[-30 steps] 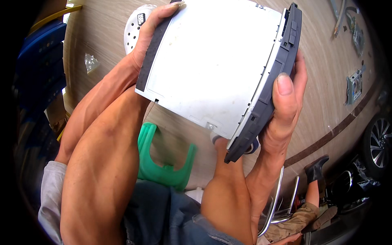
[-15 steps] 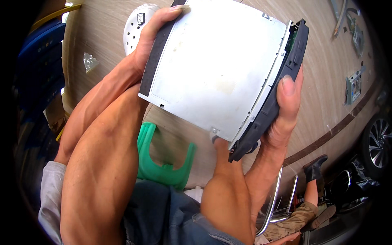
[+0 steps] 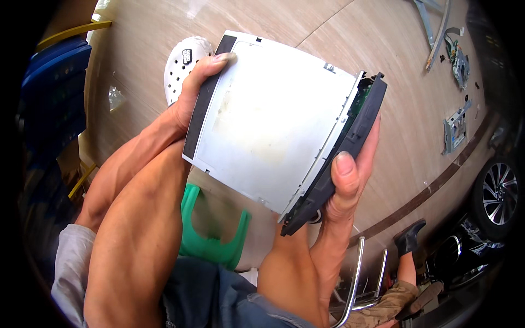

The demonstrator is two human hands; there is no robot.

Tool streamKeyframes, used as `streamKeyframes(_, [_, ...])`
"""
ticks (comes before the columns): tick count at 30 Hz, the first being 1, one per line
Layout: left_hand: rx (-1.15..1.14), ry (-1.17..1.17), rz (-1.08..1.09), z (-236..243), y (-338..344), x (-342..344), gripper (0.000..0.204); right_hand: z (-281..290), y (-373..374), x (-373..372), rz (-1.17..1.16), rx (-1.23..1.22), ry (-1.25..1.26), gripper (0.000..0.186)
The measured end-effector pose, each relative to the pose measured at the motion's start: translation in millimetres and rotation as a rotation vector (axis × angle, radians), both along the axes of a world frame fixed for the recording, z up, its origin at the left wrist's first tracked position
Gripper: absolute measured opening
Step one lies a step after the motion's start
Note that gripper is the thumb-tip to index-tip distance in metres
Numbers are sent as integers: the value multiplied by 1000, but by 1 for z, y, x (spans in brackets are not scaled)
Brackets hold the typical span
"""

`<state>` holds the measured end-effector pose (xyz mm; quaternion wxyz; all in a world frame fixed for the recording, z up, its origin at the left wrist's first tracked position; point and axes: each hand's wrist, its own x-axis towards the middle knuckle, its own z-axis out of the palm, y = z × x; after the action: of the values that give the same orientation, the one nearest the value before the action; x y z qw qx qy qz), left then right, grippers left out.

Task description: The person assembles a car radio unit by hand while sitting on the floor, fitting a circuit board into the plastic housing and aligning the metal chassis components.

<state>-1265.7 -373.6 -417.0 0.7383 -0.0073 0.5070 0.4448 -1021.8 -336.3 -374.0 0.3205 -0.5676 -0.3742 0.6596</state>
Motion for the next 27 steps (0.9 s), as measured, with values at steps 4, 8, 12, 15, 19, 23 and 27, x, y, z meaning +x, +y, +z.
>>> streamKeyframes(4, [7,-62,51,-1,3,5,73,3,2,5,16,65,-76,125])
streamKeyframes(8, [24,-63,55,-1,1,1,70,7,3,-2,35,110,-61,128])
streamKeyframes(12, [39,-40,53,1,0,0,70,8,2,-2,27,119,-47,128])
streamKeyframes(15, [28,-34,68,5,2,1,70,7,0,0,6,95,-57,128])
streamKeyframes(19, [40,-39,73,3,1,1,70,7,-1,1,-3,70,-69,128])
streamKeyframes(23, [75,-52,27,-1,1,-2,69,14,1,-4,2,71,-81,126])
streamKeyframes(27, [42,-39,49,0,0,-1,67,15,3,-9,25,62,-100,121])
